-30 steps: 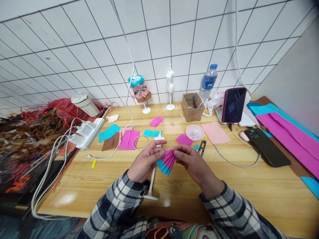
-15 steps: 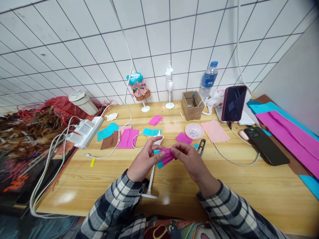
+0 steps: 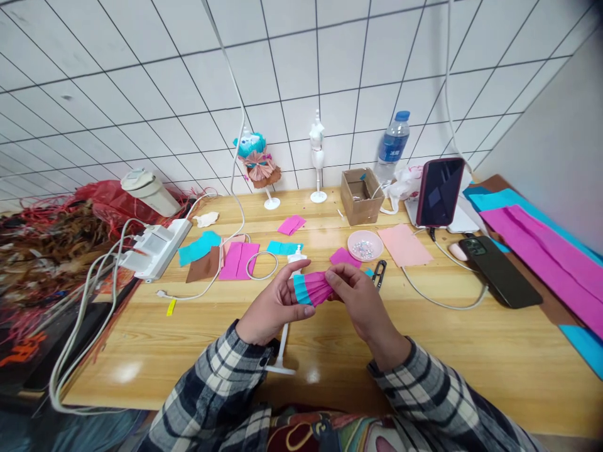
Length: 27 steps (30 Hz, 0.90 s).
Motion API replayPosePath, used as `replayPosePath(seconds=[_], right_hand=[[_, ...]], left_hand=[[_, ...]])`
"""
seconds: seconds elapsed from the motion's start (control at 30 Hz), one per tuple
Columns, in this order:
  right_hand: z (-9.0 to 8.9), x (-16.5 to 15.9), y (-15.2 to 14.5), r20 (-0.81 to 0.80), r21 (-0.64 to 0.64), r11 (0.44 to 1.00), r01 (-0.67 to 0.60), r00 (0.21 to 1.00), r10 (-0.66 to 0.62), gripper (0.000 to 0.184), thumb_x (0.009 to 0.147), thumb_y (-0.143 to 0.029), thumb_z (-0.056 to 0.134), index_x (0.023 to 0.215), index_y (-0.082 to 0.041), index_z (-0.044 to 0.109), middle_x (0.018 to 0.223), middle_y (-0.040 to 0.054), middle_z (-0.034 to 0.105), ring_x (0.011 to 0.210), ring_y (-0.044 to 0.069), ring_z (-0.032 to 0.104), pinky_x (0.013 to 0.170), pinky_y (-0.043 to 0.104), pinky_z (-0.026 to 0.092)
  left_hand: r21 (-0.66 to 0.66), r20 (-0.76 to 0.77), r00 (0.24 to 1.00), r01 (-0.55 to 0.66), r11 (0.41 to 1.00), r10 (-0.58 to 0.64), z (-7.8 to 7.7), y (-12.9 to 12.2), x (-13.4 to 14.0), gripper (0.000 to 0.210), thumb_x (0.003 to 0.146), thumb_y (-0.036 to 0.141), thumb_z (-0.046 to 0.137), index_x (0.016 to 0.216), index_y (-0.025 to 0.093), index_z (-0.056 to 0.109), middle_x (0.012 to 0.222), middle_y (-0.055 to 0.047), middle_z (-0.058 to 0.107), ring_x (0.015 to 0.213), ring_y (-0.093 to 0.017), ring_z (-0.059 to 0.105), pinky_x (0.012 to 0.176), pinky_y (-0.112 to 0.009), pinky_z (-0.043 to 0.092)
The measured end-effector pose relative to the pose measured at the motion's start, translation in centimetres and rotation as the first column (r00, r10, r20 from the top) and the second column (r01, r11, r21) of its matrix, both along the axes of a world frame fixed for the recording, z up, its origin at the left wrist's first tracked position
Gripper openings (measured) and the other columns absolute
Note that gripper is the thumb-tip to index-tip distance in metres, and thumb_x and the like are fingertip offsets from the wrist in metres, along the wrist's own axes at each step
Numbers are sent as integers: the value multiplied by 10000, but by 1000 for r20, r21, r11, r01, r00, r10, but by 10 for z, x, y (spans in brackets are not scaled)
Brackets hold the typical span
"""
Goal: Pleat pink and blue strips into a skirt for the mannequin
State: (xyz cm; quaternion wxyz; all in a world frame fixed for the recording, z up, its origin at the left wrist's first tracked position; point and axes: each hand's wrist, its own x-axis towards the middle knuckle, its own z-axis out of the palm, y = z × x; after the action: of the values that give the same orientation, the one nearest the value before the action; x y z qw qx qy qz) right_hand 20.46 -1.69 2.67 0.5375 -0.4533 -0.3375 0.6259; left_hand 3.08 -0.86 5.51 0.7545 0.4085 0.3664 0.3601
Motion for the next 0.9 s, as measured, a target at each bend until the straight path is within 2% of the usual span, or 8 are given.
replayPosePath(seconds=[0.17, 0.27, 0.33, 0.47, 0.63, 0.77, 0.9], right_hand=[[3, -3, -3, -66, -50, 998, -25, 998, 21, 350, 716, -501, 761, 797, -194, 614, 691, -40, 626, 564, 89, 545, 542, 231, 505], [2, -4, -3, -23, -51, 998, 39, 999, -40, 359, 720, -516, 749, 814, -199, 609, 642, -59, 585, 503, 76, 497, 481, 221, 498], [1, -5, -3, 9, -37, 996, 79, 997, -79, 353, 735, -517, 736, 830, -202, 606, 608, -71, 552, 472, 70, 467, 450, 214, 492], [-1, -6, -4, 10, -9, 993, 118, 993, -118, 357, 745, -513, 731, 857, -200, 602, 596, -72, 548, 478, 74, 491, 443, 205, 502], [-1, -10, -6, 35, 46, 976, 212, 976, -214, 348, 770, -513, 713, 862, -193, 611, 651, -51, 595, 548, 87, 560, 492, 205, 535], [-4, -14, -8, 62, 91, 970, 224, 971, -230, 320, 791, -497, 702, 857, -196, 615, 667, -47, 600, 575, 94, 573, 513, 211, 547], [-8, -17, -8, 21, 46, 971, 236, 971, -237, 322, 784, -497, 706, 857, -199, 610, 689, -48, 598, 581, 96, 567, 496, 212, 541]], left_hand=[[-42, 72, 997, 15, 999, -12, 0, 0, -1, 809, 604, 61, 841, 1325, 252, 527, 1055, -36, 679, 921, -141, 637, 758, -199, 484], [-48, 75, 997, 20, 999, -17, -4, -2, 0, 831, 588, 71, 854, 1325, 262, 524, 1152, -55, 660, 977, -162, 633, 761, -207, 484], [-31, 36, 999, 9, 999, -8, -7, -3, 1, 802, 607, 69, 848, 1314, 257, 520, 1082, -40, 675, 888, -134, 635, 732, -201, 481], [23, -50, 998, -42, 999, 44, -11, -4, 4, 724, 649, 73, 833, 1275, 229, 504, 926, -7, 695, 726, -83, 611, 696, -193, 478], [68, -35, 988, -149, 986, 152, -8, -6, 9, 721, 638, 106, 855, 1254, 237, 506, 1069, -26, 691, 911, -117, 645, 786, -209, 492], [-5, -31, 969, -245, 969, 245, -7, -9, 13, 555, 709, 216, 831, 1175, 220, 531, 988, -11, 714, 814, -99, 655, 725, -204, 488], [29, -31, 968, -247, 969, 248, -10, -9, 15, 575, 684, 190, 848, 1151, 209, 512, 936, -5, 732, 847, -120, 673, 802, -233, 492]])
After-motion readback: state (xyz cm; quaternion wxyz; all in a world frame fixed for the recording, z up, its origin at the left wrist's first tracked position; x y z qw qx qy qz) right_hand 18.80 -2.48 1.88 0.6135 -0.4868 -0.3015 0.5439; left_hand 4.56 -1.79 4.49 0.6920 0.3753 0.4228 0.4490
